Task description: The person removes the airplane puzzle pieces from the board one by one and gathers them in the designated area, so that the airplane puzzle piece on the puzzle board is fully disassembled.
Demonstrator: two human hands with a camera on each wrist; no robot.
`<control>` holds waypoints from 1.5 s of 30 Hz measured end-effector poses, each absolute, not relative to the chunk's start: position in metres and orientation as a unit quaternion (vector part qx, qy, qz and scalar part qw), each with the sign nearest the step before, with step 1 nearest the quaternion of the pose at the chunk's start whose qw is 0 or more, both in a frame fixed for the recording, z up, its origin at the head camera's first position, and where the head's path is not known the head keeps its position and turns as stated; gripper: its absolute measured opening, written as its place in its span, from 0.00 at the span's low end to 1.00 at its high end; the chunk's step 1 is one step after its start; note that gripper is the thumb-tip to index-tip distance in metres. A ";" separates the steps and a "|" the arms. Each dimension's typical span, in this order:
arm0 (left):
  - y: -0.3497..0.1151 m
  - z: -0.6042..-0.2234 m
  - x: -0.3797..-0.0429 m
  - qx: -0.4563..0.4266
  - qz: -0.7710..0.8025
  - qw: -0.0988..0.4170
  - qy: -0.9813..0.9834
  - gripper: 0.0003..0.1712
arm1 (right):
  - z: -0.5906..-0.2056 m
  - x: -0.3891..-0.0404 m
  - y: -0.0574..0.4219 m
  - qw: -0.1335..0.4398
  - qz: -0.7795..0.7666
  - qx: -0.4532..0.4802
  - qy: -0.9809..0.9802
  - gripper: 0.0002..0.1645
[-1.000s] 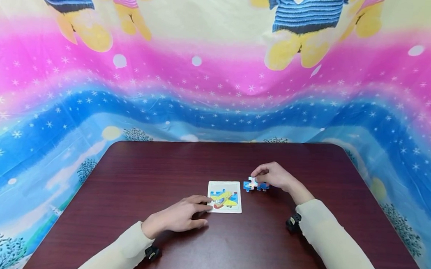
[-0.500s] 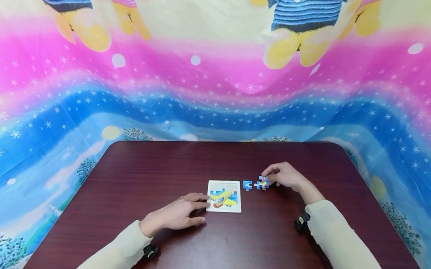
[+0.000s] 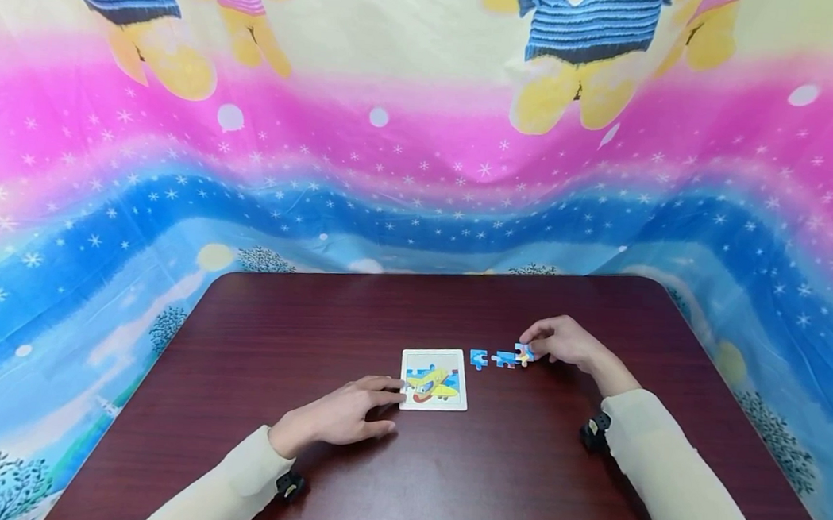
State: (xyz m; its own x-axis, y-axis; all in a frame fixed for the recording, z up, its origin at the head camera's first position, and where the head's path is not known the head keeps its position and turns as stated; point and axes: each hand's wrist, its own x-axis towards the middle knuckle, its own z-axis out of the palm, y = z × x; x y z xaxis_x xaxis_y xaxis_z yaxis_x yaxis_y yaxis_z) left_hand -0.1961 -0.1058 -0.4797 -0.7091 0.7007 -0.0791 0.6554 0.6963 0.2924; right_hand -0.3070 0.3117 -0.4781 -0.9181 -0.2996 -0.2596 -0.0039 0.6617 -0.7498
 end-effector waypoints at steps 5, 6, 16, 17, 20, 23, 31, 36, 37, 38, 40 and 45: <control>-0.106 -0.480 -0.196 0.369 0.129 0.097 0.915 0.29 | -0.480 -0.307 0.320 0.181 -0.401 -0.080 0.894 0.13; -0.106 -0.479 -0.196 0.369 0.129 0.098 0.915 0.29 | -0.481 -0.306 0.321 0.181 -0.401 -0.079 0.895 0.13; -0.107 -0.480 -0.197 0.369 0.133 0.103 0.914 0.29 | -0.480 -0.303 0.325 0.172 -0.389 -0.077 0.902 0.12; -0.107 -0.480 -0.197 0.370 0.133 0.103 0.914 0.29 | -0.480 -0.302 0.326 0.172 -0.388 -0.077 0.902 0.13; -0.107 -0.480 -0.197 0.370 0.132 0.103 0.914 0.28 | -0.479 -0.302 0.326 0.173 -0.385 -0.077 0.903 0.12; -0.107 -0.480 -0.197 0.370 0.131 0.104 0.914 0.28 | -0.479 -0.302 0.327 0.173 -0.383 -0.076 0.904 0.12; -0.106 -0.479 -0.197 0.366 0.131 0.106 0.915 0.28 | -0.479 -0.303 0.327 0.174 -0.387 -0.078 0.902 0.13; -0.106 -0.479 -0.197 0.367 0.131 0.106 0.915 0.28 | -0.478 -0.302 0.326 0.174 -0.388 -0.079 0.902 0.14; -0.106 -0.479 -0.197 0.367 0.131 0.105 0.915 0.28 | -0.478 -0.302 0.326 0.174 -0.388 -0.080 0.901 0.14; -0.106 -0.479 -0.197 0.368 0.131 0.104 0.915 0.28 | -0.478 -0.302 0.325 0.173 -0.389 -0.080 0.901 0.14; -0.106 -0.479 -0.197 0.369 0.130 0.103 0.915 0.28 | -0.477 -0.301 0.324 0.172 -0.391 -0.082 0.901 0.14; -0.106 -0.479 -0.197 0.370 0.129 0.101 0.915 0.28 | -0.475 -0.299 0.317 0.170 -0.395 -0.087 0.899 0.15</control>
State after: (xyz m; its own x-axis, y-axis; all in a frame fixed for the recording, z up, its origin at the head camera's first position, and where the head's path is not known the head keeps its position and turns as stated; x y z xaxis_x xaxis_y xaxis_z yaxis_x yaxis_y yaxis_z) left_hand -0.1972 -0.1057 -0.4789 -0.7063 0.7022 -0.0896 0.6498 0.6934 0.3115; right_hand -0.2986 0.3171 -0.4746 -0.9268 -0.2914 -0.2370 -0.0228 0.6734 -0.7389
